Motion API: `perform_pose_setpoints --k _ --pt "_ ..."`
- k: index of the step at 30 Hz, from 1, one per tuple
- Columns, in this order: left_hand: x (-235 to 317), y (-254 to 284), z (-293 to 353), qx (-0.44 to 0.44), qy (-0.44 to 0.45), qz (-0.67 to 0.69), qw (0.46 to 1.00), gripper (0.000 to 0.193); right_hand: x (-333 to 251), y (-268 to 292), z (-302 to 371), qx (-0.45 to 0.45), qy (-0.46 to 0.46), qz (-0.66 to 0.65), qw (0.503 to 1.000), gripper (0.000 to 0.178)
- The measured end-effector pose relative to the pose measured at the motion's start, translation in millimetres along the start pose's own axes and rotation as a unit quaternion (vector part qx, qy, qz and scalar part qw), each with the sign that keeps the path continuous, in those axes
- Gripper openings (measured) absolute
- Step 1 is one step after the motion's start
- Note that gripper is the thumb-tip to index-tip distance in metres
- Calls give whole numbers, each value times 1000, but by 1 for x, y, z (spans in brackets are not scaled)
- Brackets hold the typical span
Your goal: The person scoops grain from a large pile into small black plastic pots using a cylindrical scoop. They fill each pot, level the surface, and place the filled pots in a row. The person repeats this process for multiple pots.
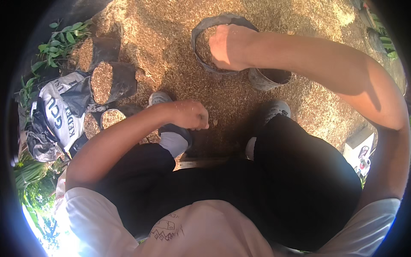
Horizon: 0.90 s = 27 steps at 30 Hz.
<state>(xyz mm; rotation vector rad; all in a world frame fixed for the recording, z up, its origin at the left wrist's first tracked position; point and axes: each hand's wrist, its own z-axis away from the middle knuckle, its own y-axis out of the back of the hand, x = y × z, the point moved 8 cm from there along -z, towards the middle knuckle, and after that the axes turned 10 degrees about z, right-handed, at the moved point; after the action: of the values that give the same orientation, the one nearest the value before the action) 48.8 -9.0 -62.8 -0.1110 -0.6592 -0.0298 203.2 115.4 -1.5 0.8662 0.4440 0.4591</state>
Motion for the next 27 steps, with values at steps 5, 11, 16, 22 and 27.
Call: perform_pose_setpoints --k 5,11,16,22,27 --pt "-73 -114 -37 -58 22 -42 997 27 -109 -116 16 -145 198 -205 948 21" --pt "-103 -203 -45 -90 -15 -34 995 23 -199 -235 67 -359 288 -254 851 61" --pt "-104 -220 -48 -23 -7 -43 999 12 -251 -283 88 -390 373 -143 830 58" --pt "-83 -213 -49 -11 17 82 996 31 -239 -289 116 -12 538 2 843 21" --pt "-54 -229 -88 12 9 153 988 44 -203 -296 107 -238 509 -82 823 21"
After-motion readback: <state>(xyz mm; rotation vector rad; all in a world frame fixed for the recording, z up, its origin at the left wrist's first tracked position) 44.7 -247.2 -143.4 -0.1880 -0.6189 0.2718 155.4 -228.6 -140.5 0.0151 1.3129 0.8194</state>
